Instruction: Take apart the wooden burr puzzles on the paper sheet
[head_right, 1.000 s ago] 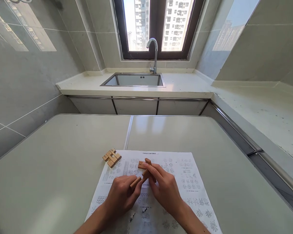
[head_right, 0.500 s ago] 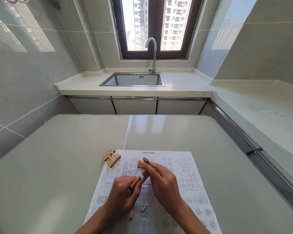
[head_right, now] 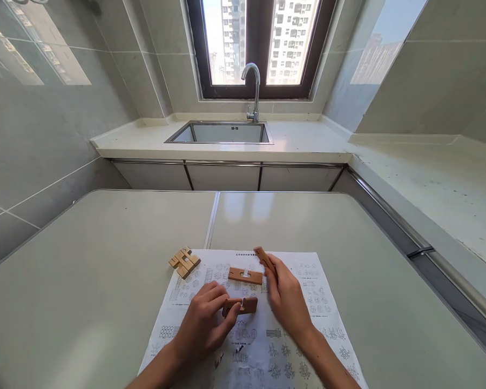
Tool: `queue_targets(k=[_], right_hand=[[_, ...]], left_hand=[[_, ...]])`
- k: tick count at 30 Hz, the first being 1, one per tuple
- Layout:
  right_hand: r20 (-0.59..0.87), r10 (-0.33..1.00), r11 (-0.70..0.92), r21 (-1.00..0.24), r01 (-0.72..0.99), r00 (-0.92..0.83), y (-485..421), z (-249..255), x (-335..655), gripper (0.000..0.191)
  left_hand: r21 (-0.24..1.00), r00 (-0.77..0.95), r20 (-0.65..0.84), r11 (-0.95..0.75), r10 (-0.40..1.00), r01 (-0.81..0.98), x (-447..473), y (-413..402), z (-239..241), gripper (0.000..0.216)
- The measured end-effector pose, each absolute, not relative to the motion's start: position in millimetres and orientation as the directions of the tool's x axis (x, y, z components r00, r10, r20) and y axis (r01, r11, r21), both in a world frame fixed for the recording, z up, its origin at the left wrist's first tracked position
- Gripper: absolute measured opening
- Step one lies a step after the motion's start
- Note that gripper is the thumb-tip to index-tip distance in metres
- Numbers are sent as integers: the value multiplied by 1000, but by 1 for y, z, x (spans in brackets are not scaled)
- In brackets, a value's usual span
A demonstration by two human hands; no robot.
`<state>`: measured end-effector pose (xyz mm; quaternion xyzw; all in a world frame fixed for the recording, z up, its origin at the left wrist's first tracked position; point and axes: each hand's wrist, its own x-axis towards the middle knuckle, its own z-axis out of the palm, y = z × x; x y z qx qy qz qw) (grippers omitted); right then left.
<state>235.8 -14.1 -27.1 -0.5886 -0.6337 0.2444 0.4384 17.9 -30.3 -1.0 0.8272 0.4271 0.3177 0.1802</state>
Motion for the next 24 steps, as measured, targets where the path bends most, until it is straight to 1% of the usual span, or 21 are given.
queue_targets(k=[1, 3, 6, 8, 12, 18, 24], right_hand=[[257, 965, 191, -818, 543, 48, -14, -28, 235, 31], [241, 970, 194, -812, 551, 13, -14, -29, 234, 30], [245, 970, 200, -811, 550, 8, -13, -29, 234, 28], [252, 968, 205, -806, 556, 7, -12, -29, 234, 27], [267, 964, 219, -794, 568, 1, -9, -31, 235, 26], [281, 960, 238, -783, 575, -15, -6, -36, 237, 24], [301, 954, 256, -772, 582, -21, -4, -41, 237, 25]], left_hand=[[585, 420, 364, -555, 831, 591, 18, -30, -1, 28], [607, 393, 346, -522, 852, 599, 18, -30, -1, 26], [602, 359, 331, -488, 873, 632, 16, -29, -4, 25], [570, 342, 330, -475, 880, 670, 15, -28, -6, 27], [487, 313, 337, -449, 888, 749, 14, -26, -9, 24], [352, 309, 370, -440, 876, 826, 13, -24, -12, 23], [306, 308, 382, -434, 871, 848, 12, -23, -16, 20]])
